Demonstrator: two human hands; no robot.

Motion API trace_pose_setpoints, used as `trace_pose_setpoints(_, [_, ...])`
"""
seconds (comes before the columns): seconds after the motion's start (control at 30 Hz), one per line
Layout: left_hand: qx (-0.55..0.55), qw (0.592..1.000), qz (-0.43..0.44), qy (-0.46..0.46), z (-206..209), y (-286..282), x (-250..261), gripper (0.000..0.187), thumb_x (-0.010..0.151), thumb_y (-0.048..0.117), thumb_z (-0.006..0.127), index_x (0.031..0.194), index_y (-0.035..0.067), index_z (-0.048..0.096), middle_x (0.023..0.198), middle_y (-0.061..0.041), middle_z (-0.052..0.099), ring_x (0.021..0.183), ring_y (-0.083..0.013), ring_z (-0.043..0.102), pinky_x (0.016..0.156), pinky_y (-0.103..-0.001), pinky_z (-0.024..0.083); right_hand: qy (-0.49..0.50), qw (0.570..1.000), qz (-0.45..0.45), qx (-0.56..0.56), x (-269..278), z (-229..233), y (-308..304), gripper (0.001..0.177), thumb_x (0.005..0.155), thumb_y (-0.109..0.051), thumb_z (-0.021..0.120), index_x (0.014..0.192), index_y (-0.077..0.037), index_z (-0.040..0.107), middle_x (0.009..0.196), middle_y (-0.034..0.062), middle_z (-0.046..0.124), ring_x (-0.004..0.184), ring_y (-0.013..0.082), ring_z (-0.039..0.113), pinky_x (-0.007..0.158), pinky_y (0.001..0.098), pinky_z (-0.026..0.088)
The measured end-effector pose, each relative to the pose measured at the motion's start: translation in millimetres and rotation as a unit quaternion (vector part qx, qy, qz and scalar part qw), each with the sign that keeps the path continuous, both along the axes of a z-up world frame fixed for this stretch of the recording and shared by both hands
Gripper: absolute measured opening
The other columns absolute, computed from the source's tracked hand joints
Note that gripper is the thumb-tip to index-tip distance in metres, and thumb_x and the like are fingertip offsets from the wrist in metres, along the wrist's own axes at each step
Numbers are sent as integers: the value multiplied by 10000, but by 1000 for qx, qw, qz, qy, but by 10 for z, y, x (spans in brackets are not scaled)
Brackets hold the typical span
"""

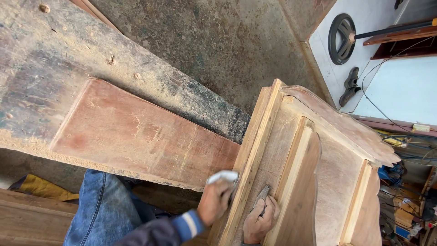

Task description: The recorder is sanding down the wooden surface of a small cabinet or shelf unit using a piece of sandpaper.

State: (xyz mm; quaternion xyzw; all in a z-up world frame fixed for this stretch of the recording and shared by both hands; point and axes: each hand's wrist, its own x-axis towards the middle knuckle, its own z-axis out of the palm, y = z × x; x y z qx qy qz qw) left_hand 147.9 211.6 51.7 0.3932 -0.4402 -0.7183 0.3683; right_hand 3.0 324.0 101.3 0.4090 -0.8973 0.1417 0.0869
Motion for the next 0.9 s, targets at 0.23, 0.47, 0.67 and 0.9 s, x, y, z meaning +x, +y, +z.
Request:
trace_pose_setpoints(0.23, [-56, 996, 71, -26, -228, -725, -617, 136, 933, 65, 663, 1014, 3, 752, 991, -196, 740, 879, -337, 714, 827, -425, 579, 25, 998, 57, -7, 166, 157, -129, 231, 1035, -109, 588, 1174, 57, 669, 1215, 244, 653, 1100, 386, 638, 940, 445, 531])
trace_pose_setpoints(0.47, [62, 998, -22, 0, 261, 516, 320, 132, 830, -59, 640, 941, -41, 709, 849, -208, 654, 806, -358, 703, 715, -419, 563, 7, 999, 50, -21, 108, 113, -87, 232, 1026, -106, 595, 1173, 63, 654, 1229, 255, 644, 1095, 379, 647, 935, 443, 534])
trace_pose_setpoints(0.67, [-31, 998, 43, -14, -29, -65, -153, 173, 855, -76, 608, 997, -36, 699, 965, -224, 687, 818, -336, 701, 713, -412, 567, 0, 999, 45, -25, 131, 89, -83, 259, 1033, -126, 590, 1193, 70, 643, 1262, 263, 636, 1110, 387, 635, 935, 444, 522])
trace_pose_setpoints(0.9, [71, 995, -14, 72, -327, 535, -113, 119, 943, 9, 642, 923, 54, 750, 839, -87, 624, 759, -242, 599, 685, -367, 554, -8, 996, 83, -40, 123, 107, -56, 259, 1038, -132, 580, 1185, 70, 649, 1243, 258, 625, 1123, 385, 623, 953, 446, 519])
